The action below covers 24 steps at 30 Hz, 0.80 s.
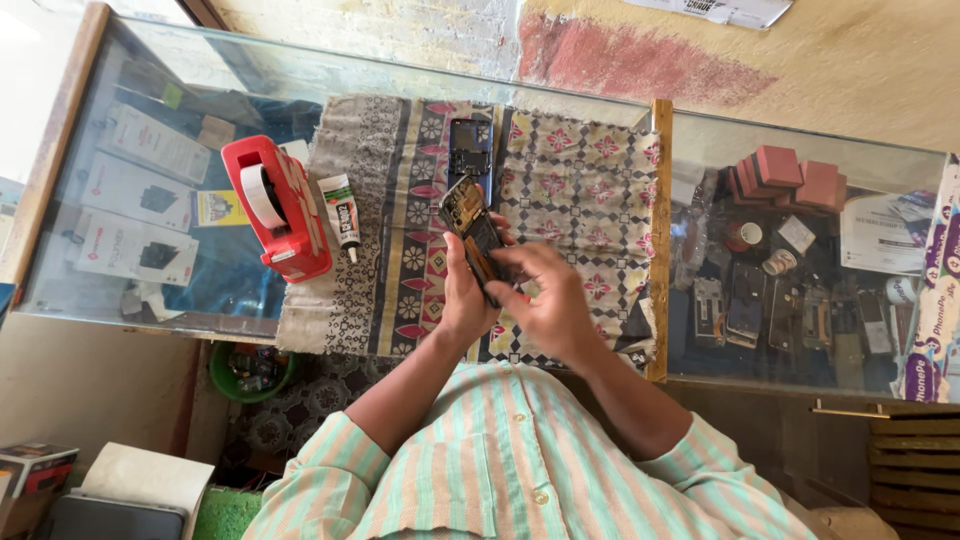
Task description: The person uses a red-handled screwdriver to remove screws from a disassembled smartphone, then detaches the motherboard and reattaches it. The person also handles the phone battery and casing while working on the device.
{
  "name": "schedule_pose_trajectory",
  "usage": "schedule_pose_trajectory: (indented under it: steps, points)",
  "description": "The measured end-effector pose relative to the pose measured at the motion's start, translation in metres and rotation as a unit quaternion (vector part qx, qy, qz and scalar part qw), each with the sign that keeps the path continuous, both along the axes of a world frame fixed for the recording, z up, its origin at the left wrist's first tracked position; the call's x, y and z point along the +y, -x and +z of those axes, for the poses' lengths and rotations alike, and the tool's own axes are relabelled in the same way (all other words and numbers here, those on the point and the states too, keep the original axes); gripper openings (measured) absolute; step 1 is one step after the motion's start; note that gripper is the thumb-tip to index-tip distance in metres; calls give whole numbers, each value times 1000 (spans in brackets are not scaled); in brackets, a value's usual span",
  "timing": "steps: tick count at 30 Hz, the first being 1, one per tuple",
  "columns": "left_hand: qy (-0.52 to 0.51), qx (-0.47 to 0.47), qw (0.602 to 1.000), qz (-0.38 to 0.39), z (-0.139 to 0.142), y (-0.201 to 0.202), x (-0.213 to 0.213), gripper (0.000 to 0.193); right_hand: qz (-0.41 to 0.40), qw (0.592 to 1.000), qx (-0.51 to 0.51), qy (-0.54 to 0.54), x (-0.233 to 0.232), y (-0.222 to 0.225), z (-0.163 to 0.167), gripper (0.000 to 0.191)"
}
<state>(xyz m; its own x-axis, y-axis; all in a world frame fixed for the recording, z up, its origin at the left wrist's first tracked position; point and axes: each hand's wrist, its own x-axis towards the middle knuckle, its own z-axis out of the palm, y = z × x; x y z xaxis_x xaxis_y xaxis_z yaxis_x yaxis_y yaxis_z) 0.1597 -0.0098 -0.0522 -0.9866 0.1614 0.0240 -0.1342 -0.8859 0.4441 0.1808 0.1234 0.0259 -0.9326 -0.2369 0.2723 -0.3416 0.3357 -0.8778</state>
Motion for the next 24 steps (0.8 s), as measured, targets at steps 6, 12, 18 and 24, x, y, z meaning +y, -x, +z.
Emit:
schedule_pose_trajectory:
  steps: [6,12,18,24]
  points:
    - [29,-2,1000,8,-4,-2,-3,70,-44,998,-30,18,-31,-10,19,25]
    - [56,17,998,27,-8,-1,0,70,-42,995,-69,50,-27,-6,2,24]
    - [70,14,997,22,-3,0,2,73,-22,998,-47,41,-27,-4,-5,15]
    - [47,40,997,54,18,2,4,73,-76,996,-27,24,-31,-9,10,33]
